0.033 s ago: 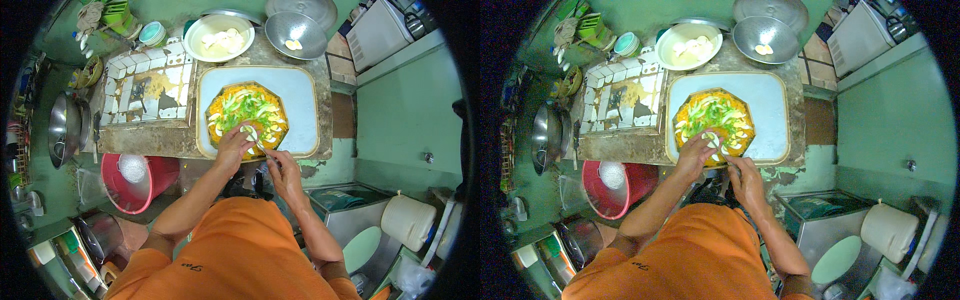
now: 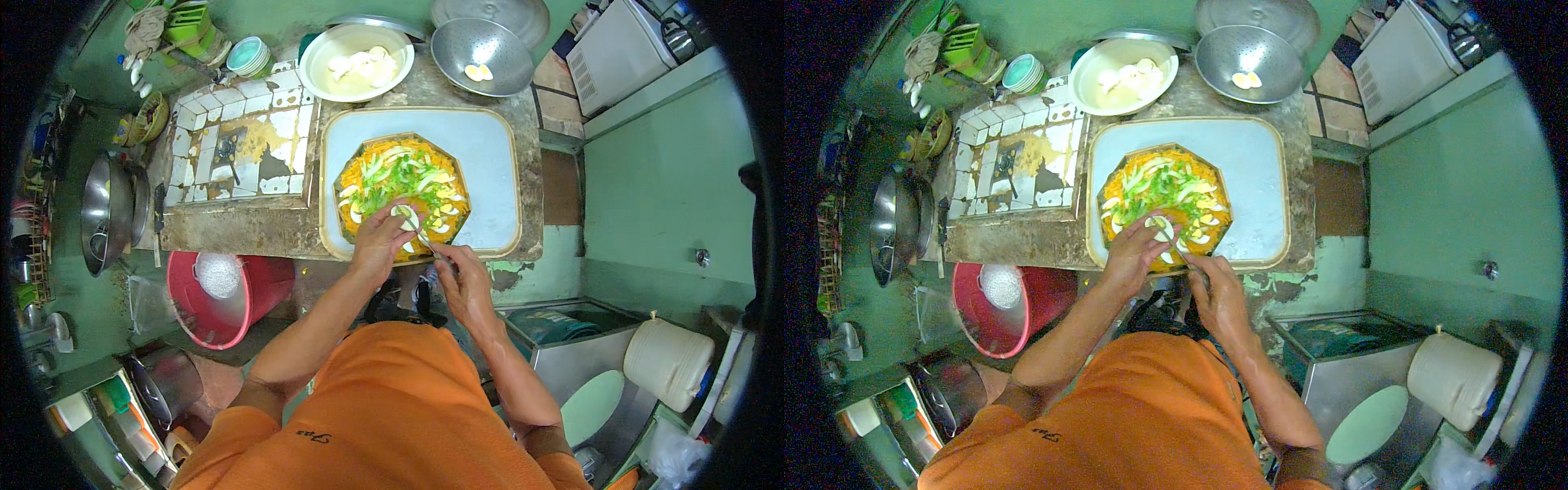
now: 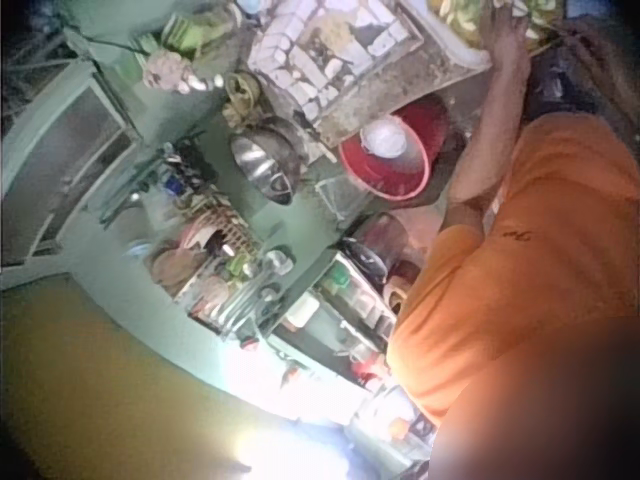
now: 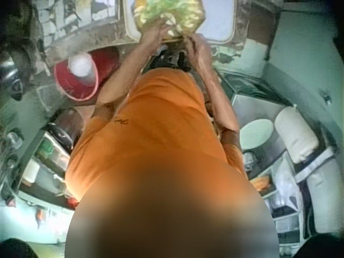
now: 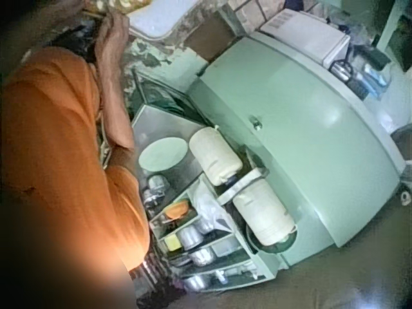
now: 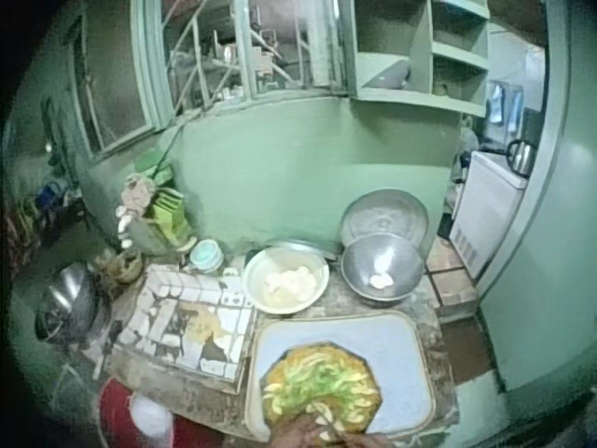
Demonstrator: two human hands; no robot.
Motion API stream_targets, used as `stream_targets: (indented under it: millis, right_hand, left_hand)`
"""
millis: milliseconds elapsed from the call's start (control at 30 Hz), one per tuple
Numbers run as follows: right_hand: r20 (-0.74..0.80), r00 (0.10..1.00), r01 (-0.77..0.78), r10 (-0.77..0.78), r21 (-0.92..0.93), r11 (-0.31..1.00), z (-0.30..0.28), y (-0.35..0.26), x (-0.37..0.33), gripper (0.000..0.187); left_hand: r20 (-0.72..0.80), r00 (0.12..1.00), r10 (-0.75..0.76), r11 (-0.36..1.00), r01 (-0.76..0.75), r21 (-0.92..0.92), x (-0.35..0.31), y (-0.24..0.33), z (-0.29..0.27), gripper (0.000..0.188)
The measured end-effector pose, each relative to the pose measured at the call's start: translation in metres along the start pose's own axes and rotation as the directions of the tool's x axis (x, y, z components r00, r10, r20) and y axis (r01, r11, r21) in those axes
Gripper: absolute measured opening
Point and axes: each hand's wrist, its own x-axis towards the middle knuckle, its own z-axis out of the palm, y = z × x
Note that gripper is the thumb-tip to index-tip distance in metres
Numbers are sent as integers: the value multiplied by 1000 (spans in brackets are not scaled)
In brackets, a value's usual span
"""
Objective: The person washes chopped lettuce, blanches it in boiling water, and places it on a tray of yellow rice. They then peel and slice hard-boiled eggs, arranging the slices decoratively over the lettuce and rice.
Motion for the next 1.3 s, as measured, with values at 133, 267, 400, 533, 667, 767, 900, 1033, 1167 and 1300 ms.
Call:
stream_targets:
  millis: [133,267,400,533,667,767,900,1033,1167,1300]
  right_hand:
    - [38,999,5,-4,-30,1000,-9,27,11,24]
    - [69,998,6,-7,11,1000,-19,50,27,25]
    - [148,981,-137,122,93,986,-24,59,50,24]
    - [399,804,-570,440,310,761,-32,53,66,26]
    - [319,933,-260,166,280,924,-31,40,34,28]
    - [243,963,-182,121,249,951,-23,46,9,26]
    - [177,976,-165,128,219,962,-3,62,3,26]
    - [109,984,-161,141,209,965,4,62,15,26]
    - [326,827,-562,458,441,700,2,42,26,25]
    - [288,874,-484,390,458,746,11,26,-4,27]
  left_hand:
    - [-69,997,-41,999,43,28,6,-7,9,34]
    - [-134,989,-58,998,61,16,17,-12,15,33]
    - [-154,988,-21,1000,23,12,27,-13,18,31]
    - [-171,985,13,999,-6,42,32,-13,26,31]
    - [-230,973,22,1000,-19,17,18,-13,29,31]
    - [-240,971,-1,1000,9,29,2,-15,25,30]
    - [-219,974,-61,998,61,-6,-6,-15,14,29]
    - [-186,981,-59,996,69,53,5,-10,4,30]
    - [-157,987,-39,984,66,164,17,-6,1,30]
    - [-157,986,-62,978,91,186,13,-2,-3,31]
